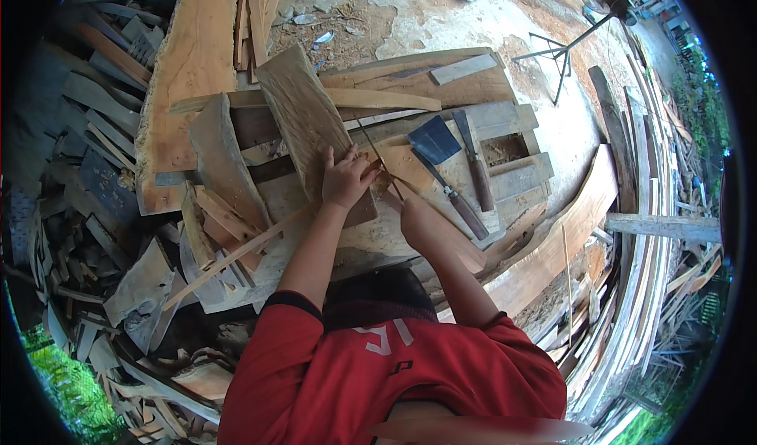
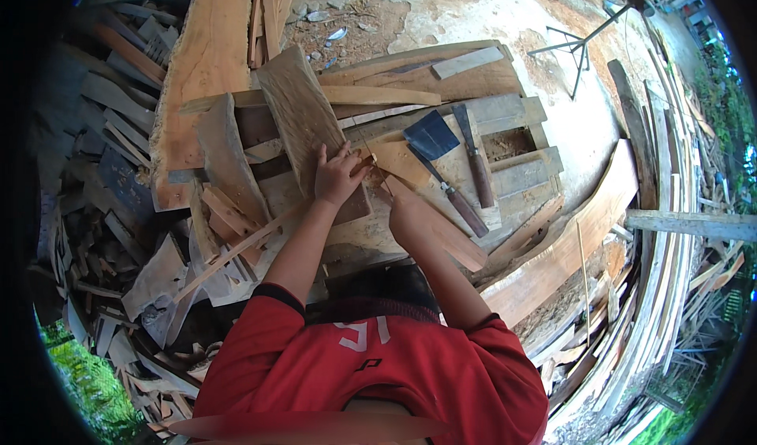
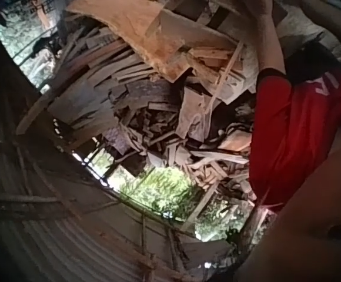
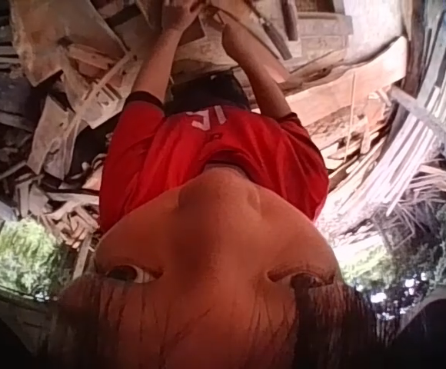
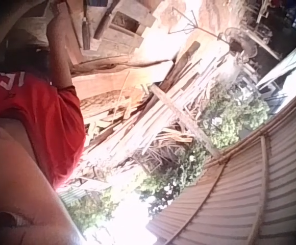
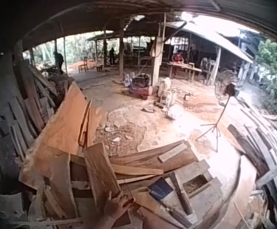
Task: The person chisels a mortise into a wooden plank using a chisel and a wooden block as a mallet.
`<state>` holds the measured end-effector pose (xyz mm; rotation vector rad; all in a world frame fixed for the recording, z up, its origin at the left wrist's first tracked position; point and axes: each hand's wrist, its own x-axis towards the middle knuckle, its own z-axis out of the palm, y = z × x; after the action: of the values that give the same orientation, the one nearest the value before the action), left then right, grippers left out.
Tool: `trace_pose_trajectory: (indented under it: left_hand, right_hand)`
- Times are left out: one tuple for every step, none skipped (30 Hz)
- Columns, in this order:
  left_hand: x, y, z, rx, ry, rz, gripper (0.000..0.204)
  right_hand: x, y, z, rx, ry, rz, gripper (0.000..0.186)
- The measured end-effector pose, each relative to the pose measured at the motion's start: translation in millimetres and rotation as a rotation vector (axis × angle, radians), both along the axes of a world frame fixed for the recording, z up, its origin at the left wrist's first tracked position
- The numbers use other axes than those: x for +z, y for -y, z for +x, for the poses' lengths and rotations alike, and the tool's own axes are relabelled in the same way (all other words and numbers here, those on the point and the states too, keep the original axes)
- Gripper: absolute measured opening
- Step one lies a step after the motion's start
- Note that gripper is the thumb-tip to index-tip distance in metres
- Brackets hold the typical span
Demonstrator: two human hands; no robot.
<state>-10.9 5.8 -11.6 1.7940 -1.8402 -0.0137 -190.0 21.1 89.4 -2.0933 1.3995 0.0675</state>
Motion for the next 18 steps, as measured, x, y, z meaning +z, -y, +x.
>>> trace_pose_trajectory:
  left_hand:
    - [1,-5,6,0.018,0.017,0.017,0.027]
    - [1,-7,10,0.024,0.023,0.031,0.028]
    - [2,-6,10,0.021,0.020,0.026,0.028]
    - [2,-7,11,0.026,0.021,0.017,0.028]
    - [1,-9,13,0.031,0.022,0.009,0.028]
    - [1,-9,13,0.035,0.019,0.011,0.028]
    - [1,-9,14,0.027,0.021,0.016,0.028]
    - [1,-9,15,0.019,0.023,0.021,0.028]
    - [2,0,6,-0.003,0.002,0.012,0.028]
    - [1,-4,13,0.001,0.004,0.012,0.025]
    - [0,-10,18,0.005,0.006,0.011,0.023]
    - [-1,-3,4,-0.019,-0.018,0.000,0.023]
    - [-2,-3,7,-0.026,-0.009,0.003,0.022]
    - [-3,-1,9,-0.035,-0.001,0.005,0.021]
    - [-1,-3,10,-0.031,0.001,0.009,0.021]
    - [0,-5,10,-0.014,-0.004,0.014,0.022]
    - [1,-4,10,-0.005,-0.010,0.014,0.023]
    - [2,-5,11,-0.012,-0.012,0.014,0.023]
  right_hand:
    - [-24,-10,-10,0.012,0.096,-0.060,0.023]
    - [-37,-20,-20,0.013,0.183,-0.122,0.023]
    - [-34,-29,-30,0.010,0.179,-0.127,0.023]
    - [-30,-39,-40,-0.001,0.116,-0.070,0.023]
    - [-27,-44,-43,-0.011,0.053,-0.013,0.023]
    - [-20,-43,-43,-0.007,0.050,-0.010,0.023]
    - [-13,-40,-39,-0.016,0.059,-0.004,0.019]
    - [-10,-37,-34,-0.024,0.068,0.004,0.016]
    - [-5,-27,-32,-0.045,0.047,-0.006,0.016]
    - [-10,-17,-13,-0.023,0.119,-0.080,0.018]
    - [-14,-14,-2,-0.002,0.193,-0.154,0.020]
    - [-19,-13,-11,-0.023,0.167,-0.167,0.020]
    - [-35,-10,-7,0.001,0.115,-0.151,0.020]
    - [-48,-8,-5,0.023,0.061,-0.136,0.021]
    - [-48,-14,-9,0.027,0.063,-0.132,0.021]
    - [-47,-24,-19,-0.035,0.060,-0.065,0.021]
    - [-44,-32,-29,-0.105,0.054,-0.003,0.021]
    - [-41,-39,-38,-0.112,0.053,-0.004,0.021]
